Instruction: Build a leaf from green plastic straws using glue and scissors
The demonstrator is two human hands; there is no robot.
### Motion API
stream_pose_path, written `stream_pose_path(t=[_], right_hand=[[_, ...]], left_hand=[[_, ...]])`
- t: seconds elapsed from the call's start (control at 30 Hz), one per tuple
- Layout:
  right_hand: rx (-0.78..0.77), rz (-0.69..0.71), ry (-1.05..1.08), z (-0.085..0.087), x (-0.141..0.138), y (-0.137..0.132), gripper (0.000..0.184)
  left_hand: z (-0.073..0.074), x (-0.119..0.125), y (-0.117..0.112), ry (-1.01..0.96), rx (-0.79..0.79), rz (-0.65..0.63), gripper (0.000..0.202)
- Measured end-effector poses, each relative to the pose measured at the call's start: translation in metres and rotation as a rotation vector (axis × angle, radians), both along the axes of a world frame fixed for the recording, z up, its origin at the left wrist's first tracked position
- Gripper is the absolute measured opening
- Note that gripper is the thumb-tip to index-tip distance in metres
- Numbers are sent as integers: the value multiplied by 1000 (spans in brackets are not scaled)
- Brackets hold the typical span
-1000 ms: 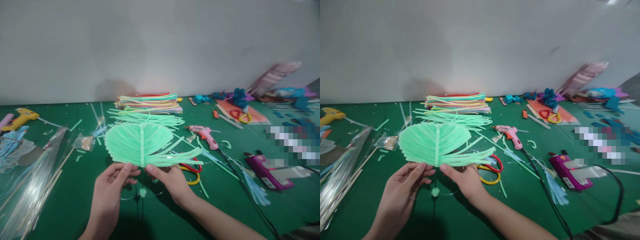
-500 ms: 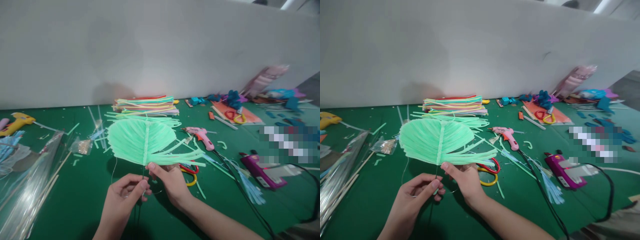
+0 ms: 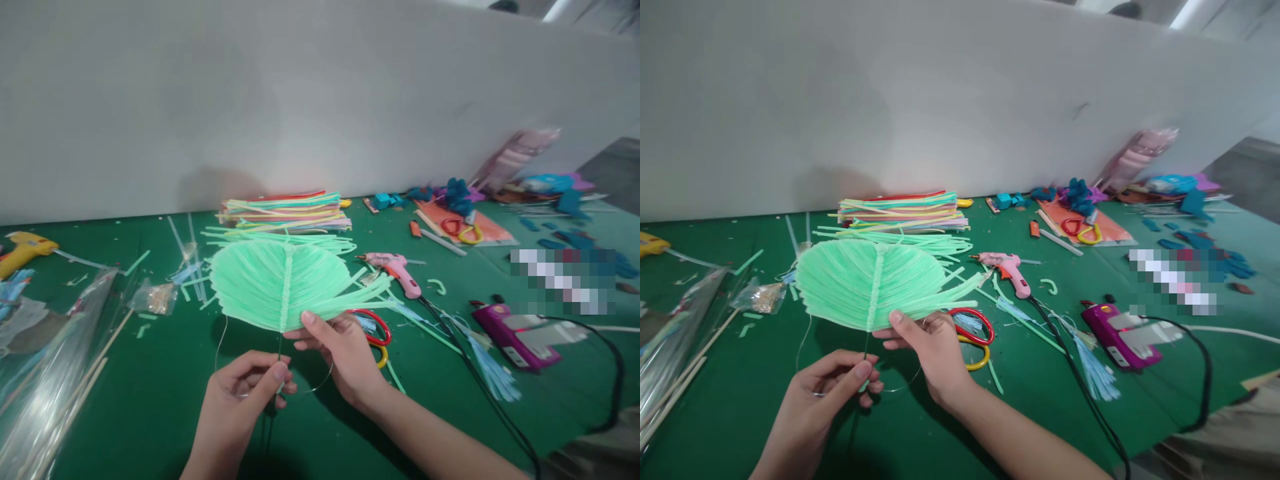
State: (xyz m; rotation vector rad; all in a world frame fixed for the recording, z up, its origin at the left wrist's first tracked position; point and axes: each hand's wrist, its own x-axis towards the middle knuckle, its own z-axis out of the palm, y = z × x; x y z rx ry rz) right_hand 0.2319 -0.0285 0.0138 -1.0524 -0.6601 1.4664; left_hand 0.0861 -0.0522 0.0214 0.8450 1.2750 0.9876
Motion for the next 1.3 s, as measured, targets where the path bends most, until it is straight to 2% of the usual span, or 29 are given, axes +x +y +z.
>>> stream_pose_path(t=[0.2, 0.43, 0.7, 0.77, 0.87, 1.03, 1.1, 1.17, 1.2, 1.23, 1.3], right_hand=[[9, 4, -20, -2, 1, -1, 35], [35, -79, 37, -3, 4, 1, 32], [-42, -59, 73, 0, 6, 4, 56], [-33, -76, 79, -1, 7, 7, 55], [2, -119, 94, 1, 11, 10, 44], [66, -85, 114, 5, 13, 11, 36], [55, -116, 128, 4, 10, 9, 37], [44, -169, 152, 3, 6, 6, 38], [39, -193, 164, 2, 3, 4, 38], [39, -210, 175, 1, 1, 2, 37], [54, -225, 198, -1, -3, 0, 36]], left_hand=[[0, 0, -1, 8, 4, 2, 29], [0, -2, -1, 10, -4, 16, 32], [-1, -6, 0, 7, -20, 32, 31], [0, -7, 0, 13, -21, 28, 31], [-1, -8, 0, 26, -18, 23, 31], [-6, -12, 6, 87, -2, 19, 34], [-6, -19, 13, 150, 100, 110, 51], [-3, -28, 19, 286, 313, 261, 74], [0, -34, 21, 415, 456, 343, 78], [4, -38, 22, 592, 559, 408, 71], [15, -44, 20, 957, 692, 343, 34]])
